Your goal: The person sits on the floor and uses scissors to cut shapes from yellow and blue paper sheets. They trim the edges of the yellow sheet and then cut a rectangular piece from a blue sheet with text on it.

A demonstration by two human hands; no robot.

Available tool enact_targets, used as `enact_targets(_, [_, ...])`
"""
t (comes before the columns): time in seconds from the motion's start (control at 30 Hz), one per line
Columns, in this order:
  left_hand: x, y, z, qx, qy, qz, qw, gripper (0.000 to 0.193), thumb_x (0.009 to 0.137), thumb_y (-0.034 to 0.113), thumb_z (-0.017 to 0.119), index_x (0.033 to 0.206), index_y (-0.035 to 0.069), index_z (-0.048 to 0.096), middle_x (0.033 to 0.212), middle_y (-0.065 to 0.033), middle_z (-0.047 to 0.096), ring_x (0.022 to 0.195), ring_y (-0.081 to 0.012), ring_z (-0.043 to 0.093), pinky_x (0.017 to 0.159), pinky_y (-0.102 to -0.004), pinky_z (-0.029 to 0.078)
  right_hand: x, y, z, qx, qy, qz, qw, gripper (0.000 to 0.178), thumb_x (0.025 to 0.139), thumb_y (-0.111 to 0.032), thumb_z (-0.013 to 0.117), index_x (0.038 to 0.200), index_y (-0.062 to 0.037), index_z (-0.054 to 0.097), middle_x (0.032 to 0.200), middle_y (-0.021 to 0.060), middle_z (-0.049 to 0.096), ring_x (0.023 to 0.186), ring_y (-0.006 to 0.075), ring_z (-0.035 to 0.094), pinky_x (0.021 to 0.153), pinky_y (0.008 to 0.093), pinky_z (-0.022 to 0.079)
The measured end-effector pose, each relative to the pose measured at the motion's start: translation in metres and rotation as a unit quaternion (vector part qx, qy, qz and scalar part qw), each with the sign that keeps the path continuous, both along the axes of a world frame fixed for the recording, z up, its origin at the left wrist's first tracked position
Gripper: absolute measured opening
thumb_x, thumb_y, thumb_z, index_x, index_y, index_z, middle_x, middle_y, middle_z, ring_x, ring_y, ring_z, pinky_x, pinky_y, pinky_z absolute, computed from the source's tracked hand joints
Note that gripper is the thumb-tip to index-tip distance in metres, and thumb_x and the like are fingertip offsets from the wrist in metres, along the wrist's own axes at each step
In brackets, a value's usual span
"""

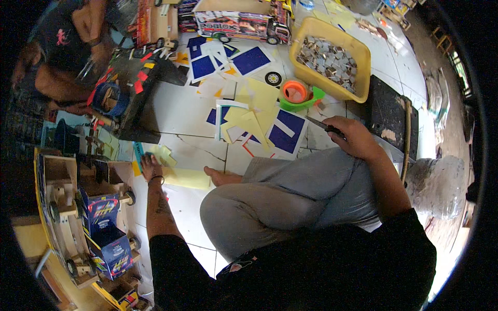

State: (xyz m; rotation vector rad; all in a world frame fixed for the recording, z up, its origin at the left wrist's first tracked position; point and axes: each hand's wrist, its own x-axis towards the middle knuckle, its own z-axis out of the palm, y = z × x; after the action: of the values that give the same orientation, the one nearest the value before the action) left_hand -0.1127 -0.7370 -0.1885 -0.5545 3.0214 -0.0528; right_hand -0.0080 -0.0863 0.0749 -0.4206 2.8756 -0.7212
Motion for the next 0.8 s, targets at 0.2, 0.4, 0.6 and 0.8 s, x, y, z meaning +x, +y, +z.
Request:
enact_targets(0.2, [-0.006, -0.036, 0.029, 0.052, -0.076, 0.159, 0.983, 0.065, 0.086, 0.058, 0.027, 0.135, 0.015, 0.028, 0.139, -0.0092, 0.029, 0.124, -0.0289, 0.032, 0.099, -0.0503, 0.026, -0.006, 0.011, -0.001, -0.055, -0.019, -0.02, 0.998, 0.032, 0.074, -0.002, 0.058, 0.105, -0.0021, 0.052, 0.092, 0.0143, 0.058, 0.079, 0.0278, 0.059, 0.07, 0.0339, 0.047])
enact_targets(0.4, [0.005, 0.135, 0.129, 0.103, 0.234, -0.132, 0.958, 0.036, 0.083, 0.025, 0.056, 0.108, -0.001, 0.054, 0.101, -0.0204, 0.058, 0.095, -0.0335, 0.056, 0.083, -0.0379, 0.044, -0.006, 0.016, 0.005, -0.13, -0.025, -0.044, 0.99, 0.029, 0.076, 0.001, 0.056, 0.105, 0.0002, 0.052, 0.089, 0.0118, 0.057, 0.071, 0.0184, 0.059, 0.061, 0.0282, 0.049])
enact_targets(0.6, [-0.019, 0.306, 0.162, 0.258, 0.114, -0.427, 0.859, 0.038, 0.073, 0.023, 0.065, 0.103, 0.001, 0.057, 0.102, -0.0183, 0.058, 0.098, -0.033, 0.053, 0.087, -0.0378, 0.041, -0.004, 0.022, 0.01, -0.19, -0.074, -0.079, 0.976, 0.027, 0.078, 0.002, 0.056, 0.105, 0.0005, 0.052, 0.092, 0.0108, 0.056, 0.071, 0.0153, 0.059, 0.059, 0.0251, 0.05])
enact_targets(0.8, [-0.045, 0.401, 0.128, 0.052, -0.077, -0.375, 0.923, 0.11, 0.057, 0.064, 0.066, 0.138, 0.01, 0.015, 0.14, -0.0208, 0.019, 0.127, -0.0386, 0.022, 0.1, -0.0504, 0.025, -0.001, 0.031, 0.011, -0.198, 0.009, -0.046, 0.979, 0.026, 0.078, 0.003, 0.055, 0.104, 0.0013, 0.052, 0.092, 0.0114, 0.056, 0.071, 0.0168, 0.06, 0.058, 0.0263, 0.05])
